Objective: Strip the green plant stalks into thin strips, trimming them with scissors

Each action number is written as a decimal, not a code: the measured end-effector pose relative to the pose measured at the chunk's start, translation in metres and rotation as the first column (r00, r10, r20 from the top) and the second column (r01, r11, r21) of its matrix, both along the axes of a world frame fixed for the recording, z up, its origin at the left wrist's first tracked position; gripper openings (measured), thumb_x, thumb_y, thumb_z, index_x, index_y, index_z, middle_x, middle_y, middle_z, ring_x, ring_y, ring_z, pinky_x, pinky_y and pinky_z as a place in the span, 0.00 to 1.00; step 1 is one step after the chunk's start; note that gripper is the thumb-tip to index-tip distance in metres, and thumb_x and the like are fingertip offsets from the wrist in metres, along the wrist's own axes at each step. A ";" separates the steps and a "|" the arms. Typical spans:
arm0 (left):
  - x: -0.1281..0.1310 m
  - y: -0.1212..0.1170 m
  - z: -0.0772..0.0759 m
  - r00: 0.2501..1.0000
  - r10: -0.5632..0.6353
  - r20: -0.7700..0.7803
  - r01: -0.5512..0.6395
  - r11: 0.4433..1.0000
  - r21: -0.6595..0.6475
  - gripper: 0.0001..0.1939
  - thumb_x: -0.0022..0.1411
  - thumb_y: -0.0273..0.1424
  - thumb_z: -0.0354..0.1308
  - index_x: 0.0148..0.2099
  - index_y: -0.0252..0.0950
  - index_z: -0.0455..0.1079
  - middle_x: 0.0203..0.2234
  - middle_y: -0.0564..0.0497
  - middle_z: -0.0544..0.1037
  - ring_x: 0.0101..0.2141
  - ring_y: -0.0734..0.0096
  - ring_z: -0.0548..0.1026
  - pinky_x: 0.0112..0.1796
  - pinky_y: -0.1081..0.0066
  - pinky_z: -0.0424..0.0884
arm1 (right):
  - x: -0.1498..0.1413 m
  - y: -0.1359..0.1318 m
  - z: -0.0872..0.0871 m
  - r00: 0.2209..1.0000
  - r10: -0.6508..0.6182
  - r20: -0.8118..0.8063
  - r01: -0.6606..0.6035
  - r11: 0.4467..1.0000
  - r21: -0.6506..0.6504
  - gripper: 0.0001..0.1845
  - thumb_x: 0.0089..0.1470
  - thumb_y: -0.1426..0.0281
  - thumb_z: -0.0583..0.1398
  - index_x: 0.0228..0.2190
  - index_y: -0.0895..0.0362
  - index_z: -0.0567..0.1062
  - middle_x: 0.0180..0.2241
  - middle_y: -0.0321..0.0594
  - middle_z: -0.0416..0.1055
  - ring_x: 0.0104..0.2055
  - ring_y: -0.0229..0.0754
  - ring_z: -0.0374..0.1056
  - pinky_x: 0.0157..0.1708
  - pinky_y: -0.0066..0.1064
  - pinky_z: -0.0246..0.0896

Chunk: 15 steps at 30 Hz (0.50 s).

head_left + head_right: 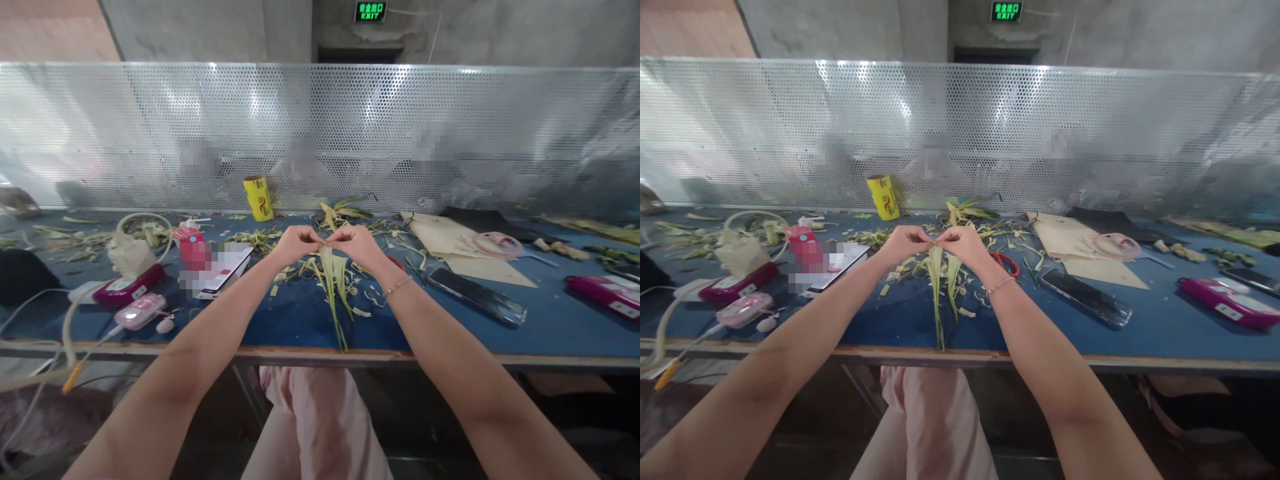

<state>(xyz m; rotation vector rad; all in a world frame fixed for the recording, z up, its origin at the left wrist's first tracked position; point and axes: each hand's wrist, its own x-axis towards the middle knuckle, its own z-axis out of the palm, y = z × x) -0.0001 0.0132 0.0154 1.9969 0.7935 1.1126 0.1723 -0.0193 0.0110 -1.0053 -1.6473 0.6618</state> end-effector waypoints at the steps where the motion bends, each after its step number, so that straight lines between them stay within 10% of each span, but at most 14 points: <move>1: 0.000 0.000 -0.001 1.000 0.004 -0.007 -0.004 1.000 0.016 0.08 0.41 0.30 0.62 0.25 0.30 0.70 0.21 0.51 0.74 0.23 0.78 0.70 0.28 0.74 0.68 | 0.001 0.001 -0.001 1.000 0.017 -0.025 -0.018 1.000 -0.020 0.08 0.35 0.68 0.66 0.22 0.58 0.76 0.24 0.39 0.74 0.28 0.39 0.69 0.34 0.33 0.64; 15: 0.000 -0.004 -0.001 0.985 0.132 -0.110 -0.084 0.929 0.361 0.03 0.46 0.26 0.55 0.25 0.33 0.70 0.25 0.51 0.74 0.28 0.74 0.71 0.32 0.73 0.67 | -0.001 0.007 -0.009 0.934 0.125 -0.335 -0.233 0.923 -0.306 0.13 0.37 0.61 0.67 0.24 0.57 0.75 0.21 0.35 0.72 0.24 0.34 0.68 0.30 0.28 0.66</move>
